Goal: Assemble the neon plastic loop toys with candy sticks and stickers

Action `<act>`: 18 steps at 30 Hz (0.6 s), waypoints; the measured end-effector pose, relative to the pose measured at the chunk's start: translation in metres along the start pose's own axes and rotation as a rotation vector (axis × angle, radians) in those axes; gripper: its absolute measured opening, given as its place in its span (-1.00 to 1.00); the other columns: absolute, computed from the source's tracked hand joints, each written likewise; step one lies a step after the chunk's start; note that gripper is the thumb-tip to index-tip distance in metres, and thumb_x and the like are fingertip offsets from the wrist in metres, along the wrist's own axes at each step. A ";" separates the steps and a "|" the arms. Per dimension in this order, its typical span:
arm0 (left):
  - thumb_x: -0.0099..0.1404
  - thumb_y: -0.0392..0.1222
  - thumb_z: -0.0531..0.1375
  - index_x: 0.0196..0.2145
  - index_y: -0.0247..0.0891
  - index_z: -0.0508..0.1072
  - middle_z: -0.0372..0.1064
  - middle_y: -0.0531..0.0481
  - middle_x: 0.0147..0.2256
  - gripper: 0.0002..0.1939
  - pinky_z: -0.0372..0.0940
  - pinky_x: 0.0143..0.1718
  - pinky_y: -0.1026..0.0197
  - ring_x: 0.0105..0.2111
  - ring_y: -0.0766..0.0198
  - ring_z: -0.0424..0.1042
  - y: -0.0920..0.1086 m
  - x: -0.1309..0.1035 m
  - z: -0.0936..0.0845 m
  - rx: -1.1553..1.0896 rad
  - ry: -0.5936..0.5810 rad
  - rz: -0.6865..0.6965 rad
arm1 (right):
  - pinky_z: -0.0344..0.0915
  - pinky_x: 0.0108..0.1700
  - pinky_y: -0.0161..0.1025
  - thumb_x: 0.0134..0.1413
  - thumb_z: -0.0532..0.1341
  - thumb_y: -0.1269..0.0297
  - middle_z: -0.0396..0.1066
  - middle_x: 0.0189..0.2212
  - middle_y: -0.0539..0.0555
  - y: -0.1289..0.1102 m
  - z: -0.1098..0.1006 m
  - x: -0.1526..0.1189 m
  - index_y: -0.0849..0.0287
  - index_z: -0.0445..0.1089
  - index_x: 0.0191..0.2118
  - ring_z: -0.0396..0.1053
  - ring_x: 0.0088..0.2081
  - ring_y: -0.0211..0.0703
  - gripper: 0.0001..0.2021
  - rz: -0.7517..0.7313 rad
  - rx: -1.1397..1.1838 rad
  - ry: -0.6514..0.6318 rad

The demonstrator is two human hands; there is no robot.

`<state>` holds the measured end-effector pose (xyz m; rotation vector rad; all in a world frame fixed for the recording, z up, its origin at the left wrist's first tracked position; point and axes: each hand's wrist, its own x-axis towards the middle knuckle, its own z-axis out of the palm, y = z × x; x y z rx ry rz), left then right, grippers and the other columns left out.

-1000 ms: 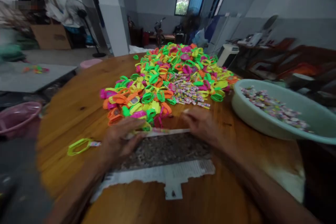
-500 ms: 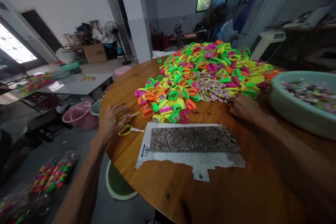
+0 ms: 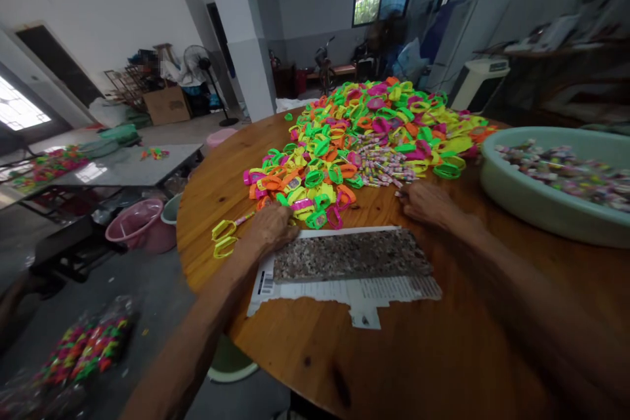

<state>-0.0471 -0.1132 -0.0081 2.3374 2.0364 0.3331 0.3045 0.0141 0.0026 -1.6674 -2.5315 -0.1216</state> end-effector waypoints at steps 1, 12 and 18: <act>0.20 -0.17 0.21 -0.16 -0.30 0.57 0.50 -0.24 -0.18 -0.72 0.34 -0.10 0.06 -0.13 -0.02 0.47 -0.001 -0.004 -0.002 -0.011 0.010 0.005 | 0.00 -0.29 -0.13 0.26 0.07 0.40 0.42 -0.30 0.44 -0.001 -0.003 -0.002 0.48 0.45 -0.26 0.39 -0.29 -0.10 -0.74 -0.015 0.004 0.003; 0.21 -0.24 0.22 0.17 -0.26 0.36 0.38 -0.21 0.13 -0.45 0.33 0.12 -0.07 0.09 0.02 0.40 0.023 -0.030 0.008 -0.563 0.065 0.209 | 0.10 -0.22 -0.22 0.28 0.09 0.33 0.41 -0.30 0.11 -0.097 -0.025 -0.073 0.21 0.44 -0.29 0.34 -0.25 -0.13 -0.80 -0.425 0.266 0.097; 0.28 -0.31 0.16 -0.01 -0.22 0.55 0.40 -0.19 0.12 -0.66 0.30 0.14 -0.02 0.11 0.06 0.39 0.027 -0.029 0.017 -0.598 0.047 0.361 | 0.03 -0.24 -0.17 0.25 0.11 0.34 0.41 -0.26 0.11 -0.118 -0.008 -0.082 0.19 0.43 -0.27 0.30 -0.24 -0.10 -0.85 -0.491 0.158 0.103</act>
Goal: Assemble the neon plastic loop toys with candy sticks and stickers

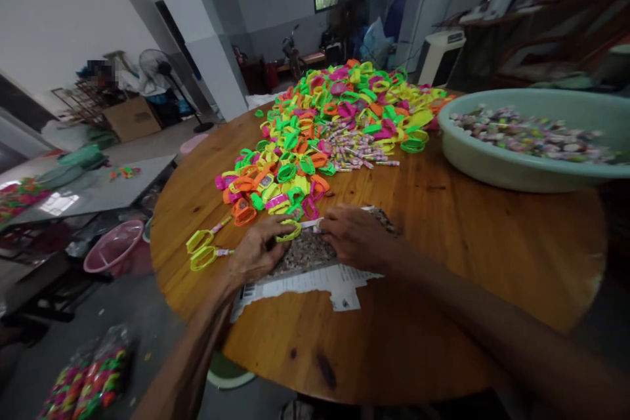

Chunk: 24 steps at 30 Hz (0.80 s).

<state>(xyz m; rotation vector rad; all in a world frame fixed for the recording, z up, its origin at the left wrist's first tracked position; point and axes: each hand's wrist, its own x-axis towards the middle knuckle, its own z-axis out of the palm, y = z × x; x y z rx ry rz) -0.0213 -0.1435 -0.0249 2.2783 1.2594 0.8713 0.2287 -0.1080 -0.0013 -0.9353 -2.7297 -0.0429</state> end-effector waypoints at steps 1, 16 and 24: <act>0.29 -0.30 0.16 -0.03 -0.22 0.56 0.41 -0.19 0.11 -0.68 0.32 0.11 0.00 0.08 0.07 0.41 0.000 -0.002 0.000 -0.008 -0.005 -0.008 | 0.03 -0.23 -0.17 0.25 0.11 0.35 0.40 -0.26 0.11 0.001 0.003 0.000 0.18 0.42 -0.27 0.29 -0.24 -0.10 -0.85 -0.001 0.000 0.005; 0.33 -0.17 0.22 -0.39 -0.24 0.46 0.45 -0.08 -0.27 -0.85 0.30 -0.16 0.14 -0.20 0.20 0.39 -0.002 -0.001 0.006 0.072 0.100 0.039 | 0.15 -0.10 -0.16 0.32 0.06 0.34 0.40 -0.21 0.16 -0.004 0.009 0.002 0.22 0.41 -0.21 0.29 -0.15 -0.07 -0.81 0.015 0.076 -0.003; 0.33 -0.19 0.14 0.19 -0.19 0.29 0.41 -0.19 -0.02 -0.52 0.33 -0.04 0.00 -0.02 0.03 0.39 0.018 0.014 -0.005 0.397 0.020 0.001 | 0.13 -0.20 -0.17 0.31 0.06 0.31 0.39 -0.21 0.16 -0.007 0.008 0.002 0.20 0.41 -0.20 0.31 -0.22 -0.10 -0.81 0.040 0.032 -0.007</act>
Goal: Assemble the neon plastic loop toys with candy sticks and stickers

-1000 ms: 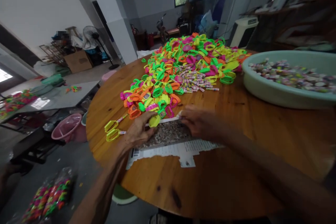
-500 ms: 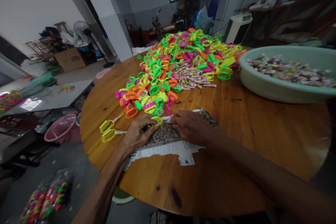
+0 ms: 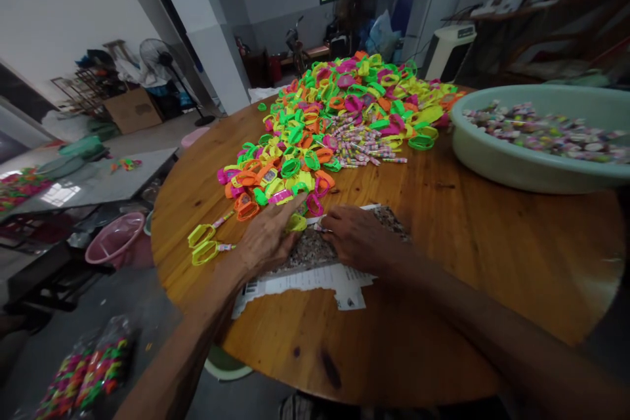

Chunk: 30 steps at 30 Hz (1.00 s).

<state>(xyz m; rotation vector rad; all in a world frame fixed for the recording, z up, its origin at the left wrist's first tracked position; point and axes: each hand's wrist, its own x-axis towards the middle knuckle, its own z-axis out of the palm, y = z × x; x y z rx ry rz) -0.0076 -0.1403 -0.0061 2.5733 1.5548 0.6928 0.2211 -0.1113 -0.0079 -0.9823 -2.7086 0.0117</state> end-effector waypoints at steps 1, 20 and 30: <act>0.36 -0.19 0.11 0.24 -0.16 0.26 0.41 -0.18 0.01 -0.49 0.31 0.01 -0.01 0.02 0.03 0.38 0.001 0.002 0.000 -0.037 -0.001 0.010 | 0.12 -0.21 -0.17 0.30 0.06 0.31 0.39 -0.20 0.16 -0.001 -0.001 0.000 0.20 0.40 -0.21 0.31 -0.23 -0.10 -0.82 0.006 -0.014 -0.004; 0.28 -0.04 0.27 0.01 -0.28 0.44 0.49 -0.13 -0.09 -0.59 0.37 -0.10 0.12 -0.13 0.16 0.47 -0.025 -0.016 0.020 -0.696 0.147 -0.263 | 0.13 -0.21 -0.21 0.26 0.11 0.38 0.39 -0.26 0.13 -0.008 0.012 0.005 0.24 0.40 -0.20 0.29 -0.23 -0.11 -0.87 0.027 0.185 0.106; 0.34 -0.18 0.22 -0.06 -0.24 0.53 0.51 -0.07 -0.15 -0.76 0.34 -0.09 0.18 -0.14 0.21 0.47 -0.021 -0.017 0.016 -0.545 0.132 -0.064 | 0.18 -0.16 -0.19 0.24 0.15 0.37 0.41 -0.28 0.12 -0.014 0.024 0.012 0.21 0.43 -0.20 0.33 -0.21 -0.10 -0.89 0.060 0.284 0.241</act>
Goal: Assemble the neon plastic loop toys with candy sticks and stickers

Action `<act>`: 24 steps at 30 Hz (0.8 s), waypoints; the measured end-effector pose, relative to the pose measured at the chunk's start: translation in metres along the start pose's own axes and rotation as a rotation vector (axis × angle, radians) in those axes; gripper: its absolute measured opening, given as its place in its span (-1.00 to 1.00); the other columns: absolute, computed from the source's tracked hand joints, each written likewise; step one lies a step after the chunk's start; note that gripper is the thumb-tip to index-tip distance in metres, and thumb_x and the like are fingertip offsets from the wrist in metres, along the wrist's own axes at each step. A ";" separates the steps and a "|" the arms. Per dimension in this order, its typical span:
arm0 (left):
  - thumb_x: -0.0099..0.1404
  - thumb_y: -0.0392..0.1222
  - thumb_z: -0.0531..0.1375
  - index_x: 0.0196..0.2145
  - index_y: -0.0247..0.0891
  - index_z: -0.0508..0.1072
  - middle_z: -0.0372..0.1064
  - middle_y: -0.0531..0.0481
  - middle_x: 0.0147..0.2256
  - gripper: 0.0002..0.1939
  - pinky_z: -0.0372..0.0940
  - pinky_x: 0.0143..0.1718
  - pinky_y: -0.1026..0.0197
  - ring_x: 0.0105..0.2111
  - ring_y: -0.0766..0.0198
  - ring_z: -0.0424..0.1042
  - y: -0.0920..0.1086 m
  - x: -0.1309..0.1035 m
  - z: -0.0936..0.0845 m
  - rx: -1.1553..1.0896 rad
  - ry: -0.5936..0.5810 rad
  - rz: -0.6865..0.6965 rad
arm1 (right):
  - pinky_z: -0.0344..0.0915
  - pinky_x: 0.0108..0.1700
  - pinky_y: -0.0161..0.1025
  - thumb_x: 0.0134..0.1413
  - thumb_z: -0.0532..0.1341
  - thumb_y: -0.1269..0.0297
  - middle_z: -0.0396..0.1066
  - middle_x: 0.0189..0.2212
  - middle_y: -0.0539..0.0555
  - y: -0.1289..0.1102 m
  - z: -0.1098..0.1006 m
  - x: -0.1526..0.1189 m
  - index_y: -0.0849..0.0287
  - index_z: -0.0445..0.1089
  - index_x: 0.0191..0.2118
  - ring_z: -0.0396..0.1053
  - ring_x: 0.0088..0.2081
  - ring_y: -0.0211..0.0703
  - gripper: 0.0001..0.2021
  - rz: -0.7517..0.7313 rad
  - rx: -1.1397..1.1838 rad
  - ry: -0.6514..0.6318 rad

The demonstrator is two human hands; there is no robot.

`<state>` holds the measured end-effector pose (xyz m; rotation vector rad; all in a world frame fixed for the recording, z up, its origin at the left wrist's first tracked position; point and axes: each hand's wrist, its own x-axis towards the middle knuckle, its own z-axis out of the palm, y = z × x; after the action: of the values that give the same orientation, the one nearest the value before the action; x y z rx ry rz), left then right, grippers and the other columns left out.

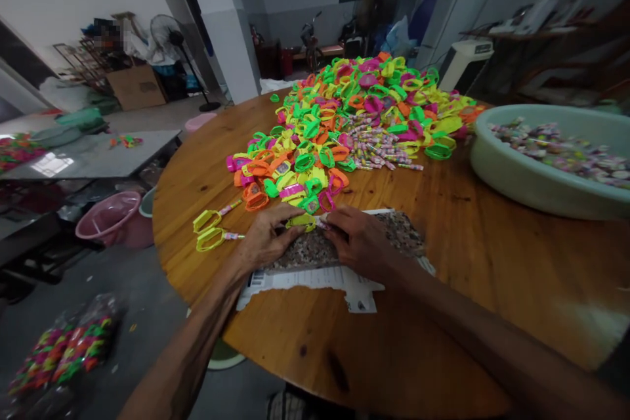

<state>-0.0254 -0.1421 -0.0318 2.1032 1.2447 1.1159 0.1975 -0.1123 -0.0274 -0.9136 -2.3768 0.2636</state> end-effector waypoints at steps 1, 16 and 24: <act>0.34 -0.19 0.21 -0.05 -0.23 0.53 0.51 -0.06 -0.15 -0.76 0.34 -0.08 0.19 -0.13 0.22 0.46 0.000 0.000 0.000 0.002 -0.005 0.013 | 0.19 -0.15 -0.19 0.24 0.15 0.38 0.41 -0.27 0.12 0.000 0.001 0.000 0.21 0.43 -0.20 0.34 -0.20 -0.09 -0.88 -0.013 0.000 0.003; 0.34 -0.20 0.20 -0.03 -0.29 0.51 0.51 -0.17 -0.13 -0.73 0.39 -0.07 0.10 -0.12 0.14 0.49 -0.003 -0.005 0.003 0.096 0.058 0.118 | 0.22 -0.16 -0.12 0.19 0.08 0.52 0.36 -0.26 0.19 -0.005 -0.002 -0.002 0.23 0.42 -0.28 0.26 -0.18 -0.03 -0.83 -0.238 -0.265 -0.115; 0.37 -0.21 0.17 -0.01 -0.23 0.50 0.50 -0.14 -0.07 -0.74 0.40 -0.03 0.11 -0.06 0.14 0.49 -0.007 -0.006 0.007 0.117 0.063 0.112 | 0.21 -0.20 -0.02 0.18 0.05 0.52 0.32 -0.26 0.27 -0.016 0.001 -0.002 0.27 0.43 -0.33 0.17 -0.22 0.07 -0.79 -0.362 -0.483 -0.191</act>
<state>-0.0244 -0.1442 -0.0435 2.2653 1.2626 1.1916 0.1889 -0.1258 -0.0230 -0.6562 -2.7863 -0.3978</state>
